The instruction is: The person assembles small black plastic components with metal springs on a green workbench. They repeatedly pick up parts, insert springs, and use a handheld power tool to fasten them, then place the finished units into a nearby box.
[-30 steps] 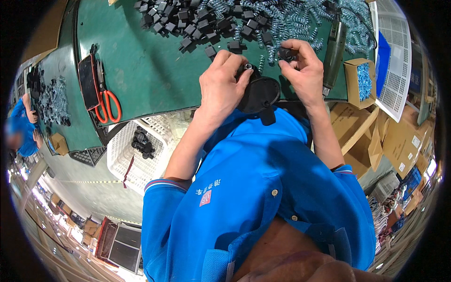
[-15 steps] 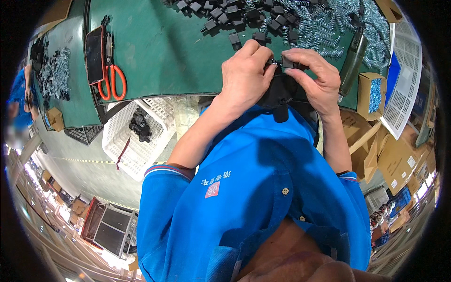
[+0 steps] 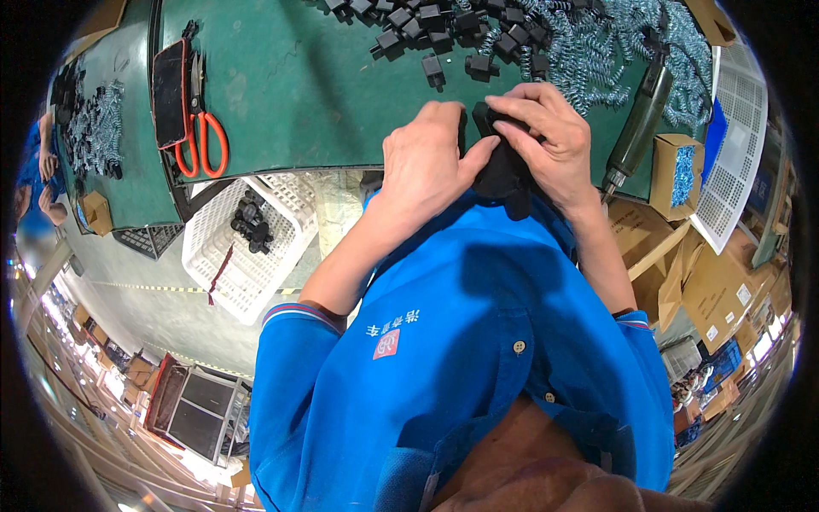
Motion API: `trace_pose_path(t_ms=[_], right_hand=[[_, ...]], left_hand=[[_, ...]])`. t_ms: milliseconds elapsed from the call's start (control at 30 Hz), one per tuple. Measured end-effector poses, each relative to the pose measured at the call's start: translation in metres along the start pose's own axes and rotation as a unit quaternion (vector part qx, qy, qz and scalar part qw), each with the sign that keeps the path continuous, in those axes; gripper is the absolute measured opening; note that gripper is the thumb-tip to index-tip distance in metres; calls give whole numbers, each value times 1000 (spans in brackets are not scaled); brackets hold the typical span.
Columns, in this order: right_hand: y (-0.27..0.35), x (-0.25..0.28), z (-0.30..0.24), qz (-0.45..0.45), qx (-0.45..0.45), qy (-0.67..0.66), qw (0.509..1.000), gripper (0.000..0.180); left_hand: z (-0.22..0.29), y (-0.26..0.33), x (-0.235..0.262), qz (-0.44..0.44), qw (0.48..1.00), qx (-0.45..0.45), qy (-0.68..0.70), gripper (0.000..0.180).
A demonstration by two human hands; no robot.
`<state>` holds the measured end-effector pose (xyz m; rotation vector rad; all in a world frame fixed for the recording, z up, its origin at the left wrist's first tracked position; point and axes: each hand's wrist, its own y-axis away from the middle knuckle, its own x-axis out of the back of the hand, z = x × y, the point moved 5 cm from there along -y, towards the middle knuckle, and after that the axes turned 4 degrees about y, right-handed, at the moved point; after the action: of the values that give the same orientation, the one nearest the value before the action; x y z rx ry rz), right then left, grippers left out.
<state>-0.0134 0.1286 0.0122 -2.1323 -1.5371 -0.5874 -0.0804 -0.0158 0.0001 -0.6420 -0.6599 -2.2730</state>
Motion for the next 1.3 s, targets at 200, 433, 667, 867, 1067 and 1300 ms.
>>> trace_pose_path(t_ms=[200, 433, 667, 867, 1067, 1300], right_hand=[[11, -13, 14, 79, -94, -46, 991, 30], [25, -8, 17, 107, -125, -156, 974, 27], [40, -1, 0, 133, -159, -302, 930, 26], [46, 14, -7, 149, -88, -214, 961, 25], [40, 25, -19, 103, -58, -199, 973, 23], [49, 30, -20, 75, -62, -168, 981, 22]], left_hand=[[-22, 2, -21, -27, 962, 82, 260, 46], [-25, 16, -33, -79, 739, 274, 611, 40], [-18, 37, -45, -59, 804, 127, 578, 32], [2, 46, -47, -60, 729, 132, 669, 26], [-3, 43, -38, -108, 742, 117, 651, 32], [4, 34, -30, -162, 754, 138, 622, 32]])
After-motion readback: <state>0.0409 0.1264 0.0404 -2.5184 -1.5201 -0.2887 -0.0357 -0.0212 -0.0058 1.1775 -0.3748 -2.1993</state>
